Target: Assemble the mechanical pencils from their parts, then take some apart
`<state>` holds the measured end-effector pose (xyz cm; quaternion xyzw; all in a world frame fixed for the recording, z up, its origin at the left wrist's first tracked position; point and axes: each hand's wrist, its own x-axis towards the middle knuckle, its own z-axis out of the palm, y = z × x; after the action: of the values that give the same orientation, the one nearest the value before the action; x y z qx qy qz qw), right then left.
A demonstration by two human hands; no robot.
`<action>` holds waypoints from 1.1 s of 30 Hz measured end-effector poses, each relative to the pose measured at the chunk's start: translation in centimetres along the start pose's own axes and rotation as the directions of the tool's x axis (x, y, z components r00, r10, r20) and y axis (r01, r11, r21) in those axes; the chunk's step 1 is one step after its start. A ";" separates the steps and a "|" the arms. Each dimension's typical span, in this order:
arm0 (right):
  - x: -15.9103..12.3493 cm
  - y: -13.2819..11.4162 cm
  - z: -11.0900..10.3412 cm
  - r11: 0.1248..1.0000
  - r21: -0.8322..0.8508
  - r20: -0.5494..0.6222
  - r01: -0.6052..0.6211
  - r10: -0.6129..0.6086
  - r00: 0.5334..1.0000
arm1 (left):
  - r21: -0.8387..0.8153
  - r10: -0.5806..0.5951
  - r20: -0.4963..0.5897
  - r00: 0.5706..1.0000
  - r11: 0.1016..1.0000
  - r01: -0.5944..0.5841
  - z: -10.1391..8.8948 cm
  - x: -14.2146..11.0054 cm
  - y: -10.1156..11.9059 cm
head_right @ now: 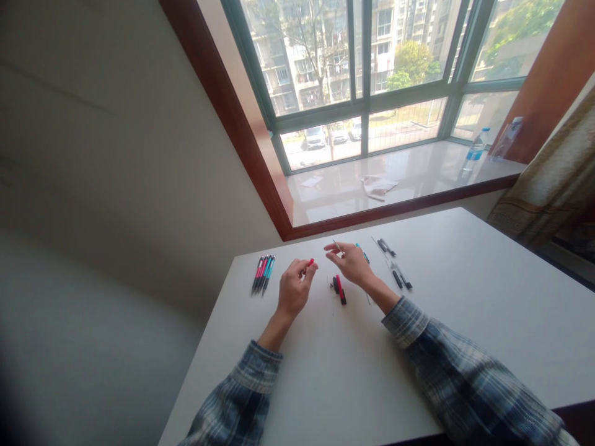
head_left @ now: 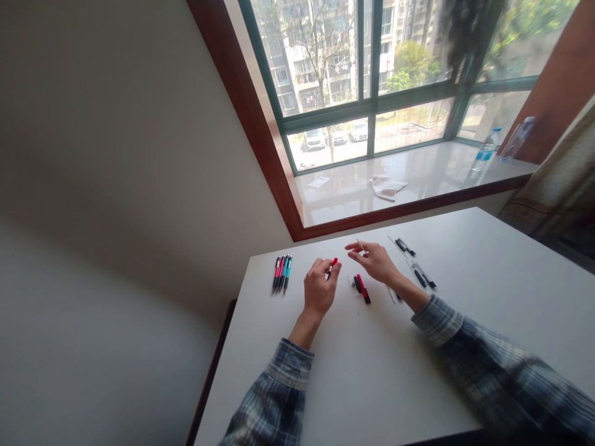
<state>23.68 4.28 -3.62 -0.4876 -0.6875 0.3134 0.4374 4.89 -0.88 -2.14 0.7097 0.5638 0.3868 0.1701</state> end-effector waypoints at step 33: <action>0.3 -4.4 0.5 0.610 0.792 0.057 -0.019 -0.042 0.998 | -0.225 0.074 0.057 0.996 0.972 -0.060 1.8 -1.0 0.0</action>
<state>21.42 3.14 0.03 -0.2288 -0.4963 0.5987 0.5856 6.12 -1.45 -3.66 0.7169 0.4865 0.4299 0.2540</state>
